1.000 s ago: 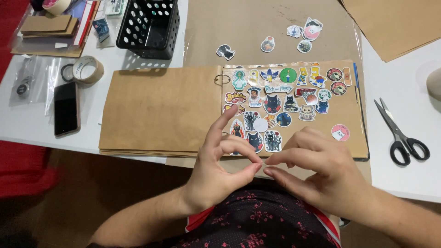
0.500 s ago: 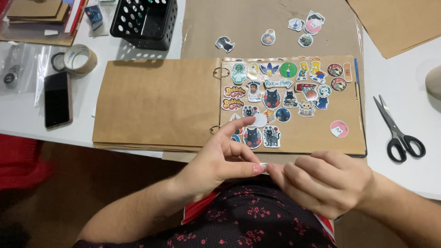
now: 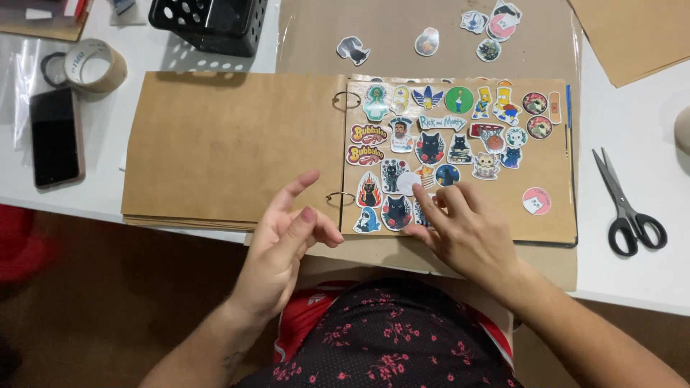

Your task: Cutting out a sticker, peeling off its backing, and placing it onto a page in a scrapbook

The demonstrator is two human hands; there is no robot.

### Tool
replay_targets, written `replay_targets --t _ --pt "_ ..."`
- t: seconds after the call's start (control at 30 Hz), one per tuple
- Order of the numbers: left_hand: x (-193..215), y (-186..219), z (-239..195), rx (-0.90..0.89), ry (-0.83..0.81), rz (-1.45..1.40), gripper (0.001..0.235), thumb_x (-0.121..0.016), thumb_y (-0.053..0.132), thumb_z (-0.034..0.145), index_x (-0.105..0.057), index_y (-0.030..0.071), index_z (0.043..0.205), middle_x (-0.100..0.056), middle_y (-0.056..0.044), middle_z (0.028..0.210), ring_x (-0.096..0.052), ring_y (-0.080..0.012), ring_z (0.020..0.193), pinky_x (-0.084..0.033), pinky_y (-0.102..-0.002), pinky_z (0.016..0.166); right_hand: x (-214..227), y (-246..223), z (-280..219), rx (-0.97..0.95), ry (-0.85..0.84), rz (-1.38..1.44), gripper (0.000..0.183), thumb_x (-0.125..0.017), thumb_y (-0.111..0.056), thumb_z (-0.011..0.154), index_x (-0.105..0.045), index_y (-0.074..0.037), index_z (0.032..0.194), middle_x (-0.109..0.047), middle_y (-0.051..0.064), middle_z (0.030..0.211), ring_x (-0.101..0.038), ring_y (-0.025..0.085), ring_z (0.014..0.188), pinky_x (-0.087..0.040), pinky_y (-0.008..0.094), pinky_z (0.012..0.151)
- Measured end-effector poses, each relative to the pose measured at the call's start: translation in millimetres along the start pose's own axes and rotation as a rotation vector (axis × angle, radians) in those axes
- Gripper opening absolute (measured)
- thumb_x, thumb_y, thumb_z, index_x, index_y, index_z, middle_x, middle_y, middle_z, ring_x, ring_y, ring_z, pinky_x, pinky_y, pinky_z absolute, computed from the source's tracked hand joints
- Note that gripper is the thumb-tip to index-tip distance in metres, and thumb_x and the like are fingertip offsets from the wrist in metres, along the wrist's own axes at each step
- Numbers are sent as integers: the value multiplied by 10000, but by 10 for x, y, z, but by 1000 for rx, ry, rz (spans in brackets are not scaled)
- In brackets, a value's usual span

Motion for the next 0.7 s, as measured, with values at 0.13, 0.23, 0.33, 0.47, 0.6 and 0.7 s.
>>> replay_targets --t 0.13,0.23,0.33,0.47,0.6,0.7 --pt "85 -47 4 -20 24 8 625 -554 265 982 -344 10 1512 -705 -119 794 -645 -180 777 -506 -304 776 -172 -4 45 -16 -50 -12 637 -523 -642 970 -623 -121 1321 -560 45 909 -567 222 890 -451 297 689" --pt "120 -43 27 -54 38 41 653 -583 256 965 -337 -14 1507 -709 -106 781 -647 -176 761 -518 -303 786 -264 -32 77 -5 -96 -30 624 -445 -643 991 -612 -120 1286 -542 60 888 -546 221 862 -454 300 694" --pt "99 -71 17 -31 50 64 635 -600 176 945 -354 -2 1503 -727 -120 792 -658 -178 776 -527 -297 826 -347 -26 7 -40 -133 14 640 -466 -647 979 -603 -103 1288 -549 67 875 -525 231 826 -444 325 694" --pt "-162 -2 85 -136 -22 117 718 -694 67 885 -325 -26 1494 -724 -83 936 -679 -143 879 -550 -259 891 -143 322 -208 -488 -5 720 307 -721 -310 894 -720 -141 1150 -539 -1 818 -517 162 785 -412 276 626" --pt "-536 -196 237 -40 -99 132 834 -756 93 812 -301 48 1509 -744 -151 1145 -710 -200 1029 -575 -314 937 -485 203 -851 -1221 71 1781 153 -703 -94 897 -734 40 830 -484 32 654 -418 117 609 -316 248 605" --pt "-795 -313 237 85 -146 56 808 -770 53 790 -379 98 1495 -765 -152 1021 -720 -137 890 -590 -260 882 -459 30 -970 -1385 143 2004 141 -693 -107 910 -740 25 898 -541 9 699 -337 97 610 -282 246 555"
Point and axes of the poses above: each hand's wrist, its own z-axis towards the middle knuckle, its own x-axis out of the back of the hand, y = z × x, the point moved 10 cm from there along z, towards the middle knuckle
